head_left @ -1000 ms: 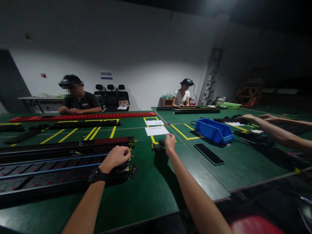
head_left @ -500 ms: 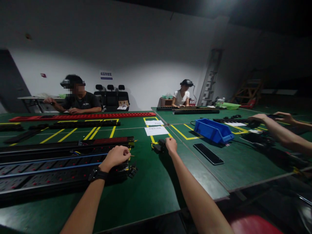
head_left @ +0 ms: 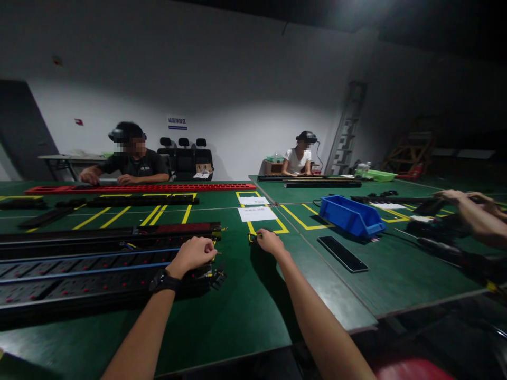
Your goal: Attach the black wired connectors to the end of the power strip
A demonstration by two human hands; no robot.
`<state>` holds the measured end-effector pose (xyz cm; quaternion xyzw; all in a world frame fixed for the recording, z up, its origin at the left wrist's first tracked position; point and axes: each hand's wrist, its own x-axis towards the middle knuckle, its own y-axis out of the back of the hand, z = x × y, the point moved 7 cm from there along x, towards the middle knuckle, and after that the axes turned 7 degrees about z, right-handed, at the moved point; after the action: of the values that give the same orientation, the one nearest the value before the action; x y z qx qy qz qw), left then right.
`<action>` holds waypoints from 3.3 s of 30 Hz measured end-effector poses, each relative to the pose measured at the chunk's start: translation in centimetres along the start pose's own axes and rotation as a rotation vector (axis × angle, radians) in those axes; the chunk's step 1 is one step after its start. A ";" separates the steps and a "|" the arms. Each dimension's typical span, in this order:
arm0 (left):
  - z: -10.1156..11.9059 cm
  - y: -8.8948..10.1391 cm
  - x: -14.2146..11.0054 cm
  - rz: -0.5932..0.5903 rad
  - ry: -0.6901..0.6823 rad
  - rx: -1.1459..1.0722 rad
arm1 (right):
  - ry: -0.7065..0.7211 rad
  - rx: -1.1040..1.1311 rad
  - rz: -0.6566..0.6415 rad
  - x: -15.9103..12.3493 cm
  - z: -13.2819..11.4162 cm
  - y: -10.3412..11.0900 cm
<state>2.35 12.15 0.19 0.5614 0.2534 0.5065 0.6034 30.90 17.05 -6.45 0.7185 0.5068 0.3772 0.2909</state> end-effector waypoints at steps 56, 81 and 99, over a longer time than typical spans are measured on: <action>0.1 0.1 -0.1 0.046 -0.010 0.064 | 0.451 0.112 -0.553 -4.7 -7.6 -2.5; 1.2 0.2 -1.7 0.000 0.030 0.110 | 0.491 0.678 -0.384 -6.6 -11.1 -3.3; 1.5 -0.6 -1.9 -0.013 -0.038 0.008 | 0.531 0.571 -0.266 -6.5 -10.2 -3.8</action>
<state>3.15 9.93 -0.52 0.5715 0.2476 0.4907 0.6094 19.12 12.44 -5.49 0.5762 0.7371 0.3527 -0.0150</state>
